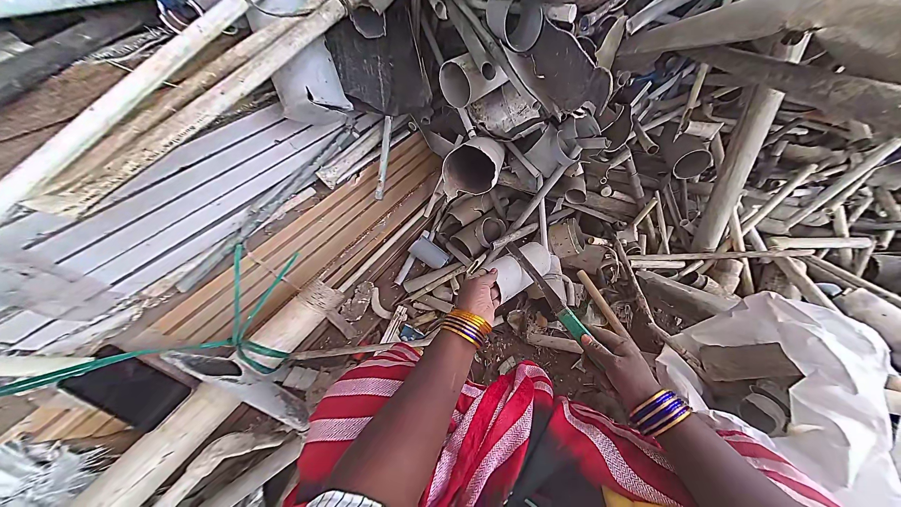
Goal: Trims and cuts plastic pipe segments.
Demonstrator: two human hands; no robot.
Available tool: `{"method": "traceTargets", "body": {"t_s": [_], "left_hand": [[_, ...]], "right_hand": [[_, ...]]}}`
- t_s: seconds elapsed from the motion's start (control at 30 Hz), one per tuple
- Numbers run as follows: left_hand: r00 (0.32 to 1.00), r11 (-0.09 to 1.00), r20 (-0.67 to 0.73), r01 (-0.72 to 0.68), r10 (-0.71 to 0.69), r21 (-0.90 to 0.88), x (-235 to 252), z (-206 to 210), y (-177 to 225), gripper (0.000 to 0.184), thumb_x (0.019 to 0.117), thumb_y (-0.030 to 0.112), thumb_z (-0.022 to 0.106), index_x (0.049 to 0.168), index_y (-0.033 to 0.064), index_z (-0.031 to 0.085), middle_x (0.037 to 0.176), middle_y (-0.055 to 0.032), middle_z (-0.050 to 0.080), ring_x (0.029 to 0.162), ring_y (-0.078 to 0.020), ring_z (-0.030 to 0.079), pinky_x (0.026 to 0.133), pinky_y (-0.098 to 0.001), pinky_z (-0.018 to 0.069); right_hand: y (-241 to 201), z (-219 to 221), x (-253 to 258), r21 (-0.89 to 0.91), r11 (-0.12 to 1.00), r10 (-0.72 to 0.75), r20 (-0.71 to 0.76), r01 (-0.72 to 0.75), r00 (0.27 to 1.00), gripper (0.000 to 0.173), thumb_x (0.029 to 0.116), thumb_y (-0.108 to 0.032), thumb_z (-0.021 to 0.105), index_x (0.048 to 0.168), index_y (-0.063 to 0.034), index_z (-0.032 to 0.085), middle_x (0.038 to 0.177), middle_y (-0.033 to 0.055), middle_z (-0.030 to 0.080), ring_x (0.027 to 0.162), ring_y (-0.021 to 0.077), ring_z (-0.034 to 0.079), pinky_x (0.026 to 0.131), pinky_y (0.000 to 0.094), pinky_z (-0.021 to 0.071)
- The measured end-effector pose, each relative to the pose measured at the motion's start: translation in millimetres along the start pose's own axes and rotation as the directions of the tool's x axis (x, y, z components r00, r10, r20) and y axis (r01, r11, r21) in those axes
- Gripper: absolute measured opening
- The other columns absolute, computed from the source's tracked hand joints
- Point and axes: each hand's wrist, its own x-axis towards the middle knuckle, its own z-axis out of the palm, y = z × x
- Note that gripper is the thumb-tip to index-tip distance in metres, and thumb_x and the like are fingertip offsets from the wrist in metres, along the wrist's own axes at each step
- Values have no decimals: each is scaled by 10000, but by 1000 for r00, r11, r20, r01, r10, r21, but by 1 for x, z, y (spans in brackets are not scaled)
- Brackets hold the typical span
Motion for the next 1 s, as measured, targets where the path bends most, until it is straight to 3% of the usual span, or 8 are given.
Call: {"method": "traceTargets", "body": {"t_s": [0.13, 0.27, 0.33, 0.4, 0.57, 0.7, 0.87, 1.0], "left_hand": [[1000, 1000, 26, 2, -2, -5, -2, -1, 0, 185, 1065, 82, 496, 1229, 5, 534, 1007, -124, 561, 866, -191, 548, 783, -351, 476], [1000, 1000, -1, -8, 8, -23, 3, -4, 0, 269, 1064, 90, 502, 1314, -9, 506, 1051, -141, 572, 889, -195, 558, 805, -350, 480], [1000, 999, 10, -15, 15, -44, 3, -5, 0, 324, 1070, 97, 494, 1375, -10, 467, 1129, -170, 580, 949, -216, 578, 849, -370, 494], [999, 998, 21, -23, 25, -57, 2, -5, 1, 291, 1070, 98, 496, 1340, -8, 483, 1135, -171, 587, 966, -223, 588, 865, -381, 498], [1000, 998, -12, -19, 18, -54, 5, -5, 1, 254, 1065, 94, 506, 1300, -1, 506, 1047, -130, 554, 885, -196, 540, 814, -358, 473], [1000, 995, 1, -1, 2, -101, 1, -3, 4, 260, 1067, 105, 503, 1301, -8, 505, 1093, -160, 580, 931, -217, 576, 841, -368, 495], [1000, 984, -29, 5, -10, -177, 4, -6, 8, 253, 1071, 117, 487, 1295, 1, 512, 1097, -150, 575, 949, -213, 584, 842, -356, 501], [1000, 971, -28, -8, 1, -238, 1, -6, 11, 263, 1076, 122, 477, 1312, 9, 496, 1161, -156, 582, 1010, -215, 596, 871, -358, 505]], "right_hand": [[-3, 1, 1, 28, 1000, 6, -77, -4, 997, 350, 1095, -147, 467, 1401, 4, 545, 737, 26, 611, 420, 26, 383, 384, 190, 313], [-2, 8, -13, -92, 990, -92, 108, 102, 990, 340, 1056, -117, 504, 1357, 17, 586, 809, -1, 624, 543, 4, 496, 494, 171, 416], [0, 9, -12, -86, 992, -93, 51, 97, 994, 341, 1064, -132, 499, 1359, 18, 584, 803, 9, 614, 532, 18, 483, 482, 188, 403], [1, 7, -7, -42, 997, -61, -26, 60, 998, 340, 1081, -147, 491, 1369, 13, 573, 760, 15, 585, 475, 36, 435, 425, 199, 365], [-1, 11, -19, -128, 981, -132, 131, 148, 983, 337, 1042, -143, 519, 1330, 7, 609, 771, -31, 607, 539, -7, 479, 501, 172, 411], [-2, -1, -4, -38, 999, -38, -65, 36, 997, 344, 1082, -159, 496, 1375, 5, 572, 715, 11, 589, 433, 30, 405, 392, 190, 325], [-3, 7, -18, -130, 985, -101, 118, 116, 988, 339, 1048, -151, 518, 1344, -6, 602, 797, -11, 629, 537, 9, 484, 498, 183, 408], [-3, 1, -10, -16, 999, -43, -23, 42, 999, 337, 1084, -143, 477, 1373, 6, 568, 707, 1, 570, 437, 24, 410, 395, 181, 337]]}}
